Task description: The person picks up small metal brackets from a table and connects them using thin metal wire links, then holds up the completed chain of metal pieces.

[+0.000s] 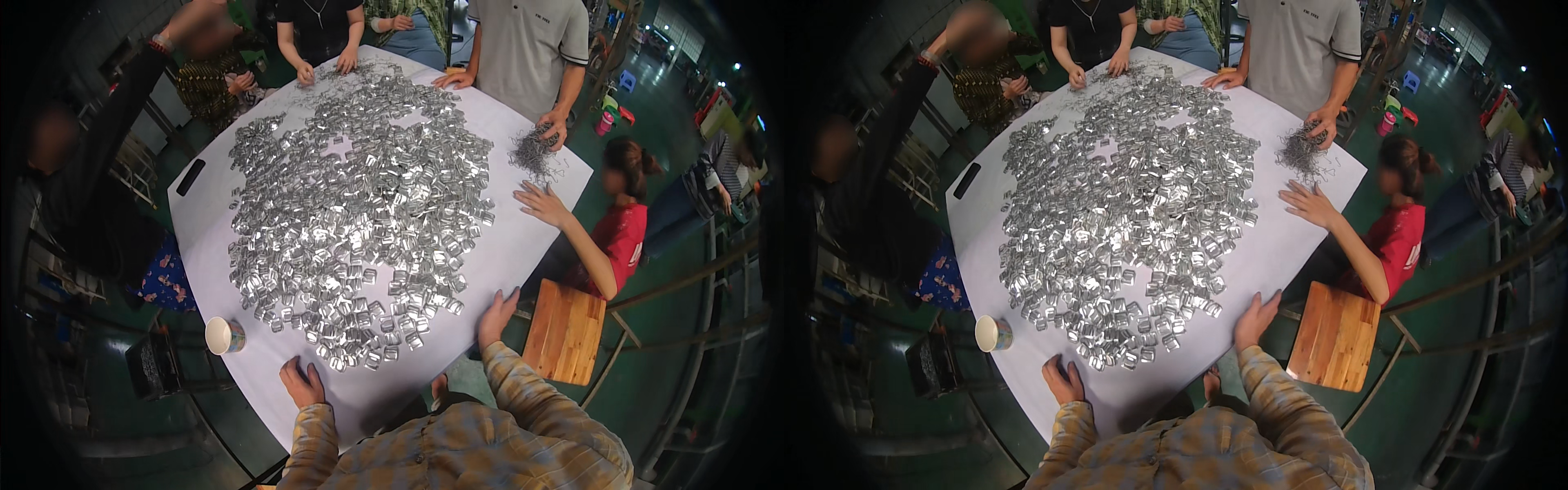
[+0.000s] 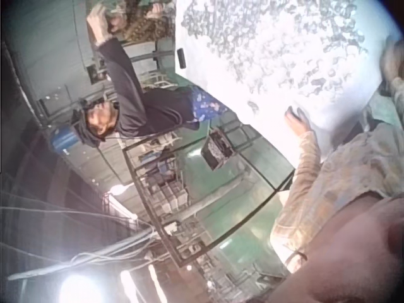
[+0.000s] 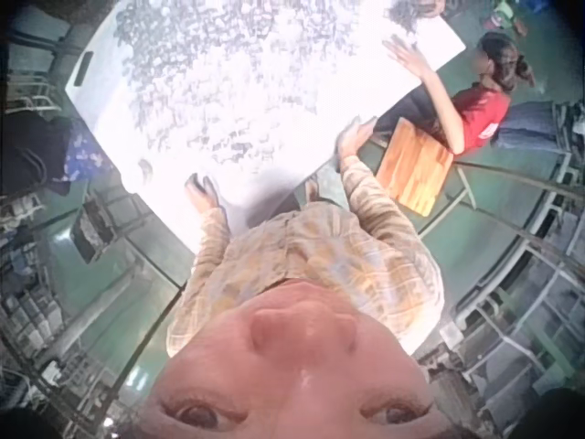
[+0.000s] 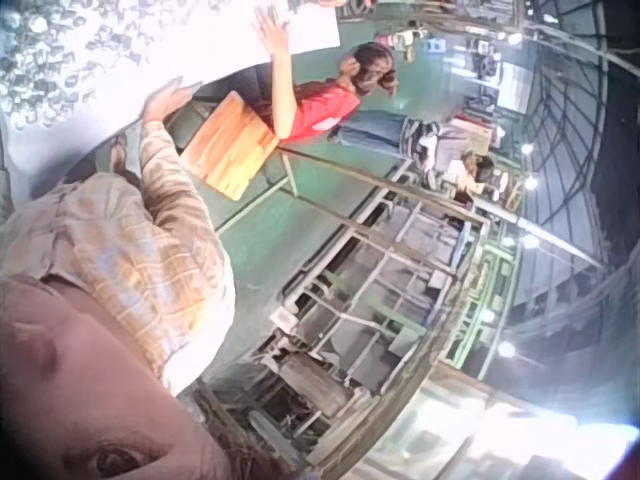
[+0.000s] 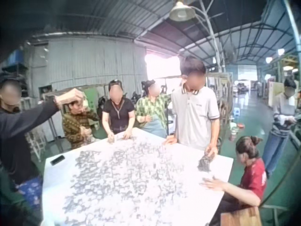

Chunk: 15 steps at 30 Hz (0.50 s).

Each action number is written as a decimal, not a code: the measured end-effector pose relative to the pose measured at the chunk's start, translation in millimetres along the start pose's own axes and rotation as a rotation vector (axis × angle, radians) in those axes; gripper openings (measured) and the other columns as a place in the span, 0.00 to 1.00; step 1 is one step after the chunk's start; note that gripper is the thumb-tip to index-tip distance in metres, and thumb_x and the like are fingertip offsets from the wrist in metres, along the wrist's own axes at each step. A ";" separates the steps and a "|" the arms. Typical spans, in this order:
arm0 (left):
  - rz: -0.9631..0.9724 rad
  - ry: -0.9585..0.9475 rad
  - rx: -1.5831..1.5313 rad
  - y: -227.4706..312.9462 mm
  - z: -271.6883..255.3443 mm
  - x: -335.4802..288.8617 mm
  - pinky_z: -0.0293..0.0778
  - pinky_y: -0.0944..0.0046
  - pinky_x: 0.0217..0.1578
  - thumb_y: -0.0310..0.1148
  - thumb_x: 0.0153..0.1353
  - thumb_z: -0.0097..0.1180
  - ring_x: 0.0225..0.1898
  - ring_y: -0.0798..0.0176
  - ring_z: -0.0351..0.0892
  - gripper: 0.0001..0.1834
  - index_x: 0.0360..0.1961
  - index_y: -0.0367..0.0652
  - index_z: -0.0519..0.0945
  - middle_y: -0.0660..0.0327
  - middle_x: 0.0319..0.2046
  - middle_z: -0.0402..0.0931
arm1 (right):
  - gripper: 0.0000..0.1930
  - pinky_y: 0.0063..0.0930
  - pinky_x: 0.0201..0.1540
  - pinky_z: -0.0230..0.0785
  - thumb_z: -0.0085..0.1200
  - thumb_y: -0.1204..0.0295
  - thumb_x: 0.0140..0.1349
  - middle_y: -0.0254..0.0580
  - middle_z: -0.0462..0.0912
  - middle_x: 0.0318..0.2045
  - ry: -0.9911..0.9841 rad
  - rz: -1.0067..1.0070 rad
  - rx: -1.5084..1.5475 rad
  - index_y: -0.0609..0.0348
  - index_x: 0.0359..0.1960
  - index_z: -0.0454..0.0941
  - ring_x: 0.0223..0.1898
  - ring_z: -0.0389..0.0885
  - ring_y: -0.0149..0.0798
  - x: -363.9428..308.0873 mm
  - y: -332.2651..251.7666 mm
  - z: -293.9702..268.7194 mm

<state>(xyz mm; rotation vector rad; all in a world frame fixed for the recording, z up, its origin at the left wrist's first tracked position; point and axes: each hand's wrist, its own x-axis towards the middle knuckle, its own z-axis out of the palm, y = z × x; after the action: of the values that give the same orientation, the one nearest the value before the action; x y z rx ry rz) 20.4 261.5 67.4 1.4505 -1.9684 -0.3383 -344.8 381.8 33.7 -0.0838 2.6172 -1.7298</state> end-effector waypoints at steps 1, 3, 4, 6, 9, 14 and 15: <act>-0.019 -0.004 -0.007 -0.6 1.1 -1.4 0.65 0.54 0.46 0.25 0.52 0.55 0.45 0.45 0.67 0.19 0.46 0.35 0.70 0.47 0.42 0.68 | 0.31 0.43 0.63 0.46 0.43 0.63 0.62 0.67 0.57 0.59 0.005 -0.030 -0.066 0.68 0.63 0.49 0.60 0.55 0.59 -5.0 -9.9 5.2; 0.008 0.029 -0.044 -1.6 5.1 -2.9 0.65 0.54 0.46 0.25 0.52 0.55 0.44 0.45 0.67 0.17 0.45 0.35 0.71 0.47 0.41 0.67 | 0.32 0.44 0.62 0.46 0.43 0.63 0.62 0.67 0.58 0.58 0.020 0.003 -0.065 0.67 0.63 0.49 0.60 0.56 0.60 -8.3 -10.9 5.5; 0.005 0.022 -0.039 -3.0 2.7 -2.2 0.65 0.54 0.45 0.25 0.53 0.54 0.44 0.45 0.67 0.16 0.44 0.35 0.71 0.47 0.40 0.67 | 0.32 0.45 0.61 0.47 0.43 0.63 0.62 0.67 0.59 0.58 0.030 0.039 -0.071 0.66 0.64 0.49 0.59 0.57 0.61 -5.3 -11.6 5.1; -0.002 -0.004 -0.049 -2.8 6.4 -5.3 0.65 0.54 0.45 0.25 0.53 0.54 0.43 0.46 0.67 0.15 0.44 0.35 0.71 0.48 0.40 0.67 | 0.32 0.46 0.60 0.48 0.43 0.62 0.62 0.67 0.60 0.57 0.053 0.008 -0.110 0.66 0.64 0.49 0.58 0.58 0.61 -5.3 -7.1 7.3; -0.015 0.018 -0.086 -2.2 5.6 -3.2 0.66 0.54 0.43 0.25 0.54 0.53 0.42 0.46 0.67 0.14 0.42 0.34 0.72 0.48 0.39 0.67 | 0.33 0.47 0.59 0.50 0.43 0.61 0.61 0.66 0.61 0.56 0.057 -0.002 -0.158 0.63 0.64 0.49 0.57 0.59 0.61 -7.9 -10.4 6.3; -0.007 0.026 -0.090 -1.2 4.4 -1.6 0.66 0.54 0.42 0.25 0.54 0.52 0.41 0.47 0.67 0.12 0.41 0.34 0.72 0.49 0.38 0.66 | 0.32 0.46 0.59 0.50 0.42 0.61 0.62 0.63 0.61 0.55 -0.034 0.048 -0.095 0.61 0.65 0.48 0.57 0.59 0.60 -10.2 -2.5 -1.7; -0.007 0.027 -0.089 -0.3 3.7 -0.4 0.66 0.54 0.42 0.25 0.54 0.52 0.41 0.47 0.67 0.12 0.41 0.34 0.72 0.49 0.38 0.66 | 0.31 0.45 0.59 0.50 0.41 0.61 0.62 0.63 0.61 0.55 -0.051 0.042 -0.072 0.61 0.65 0.48 0.57 0.59 0.59 -10.5 0.6 -3.3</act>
<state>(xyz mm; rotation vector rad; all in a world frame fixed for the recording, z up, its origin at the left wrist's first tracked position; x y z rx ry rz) 18.3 261.1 64.3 1.3987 -1.9032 -0.4019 -334.4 385.6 34.1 -0.0725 2.6247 -1.5992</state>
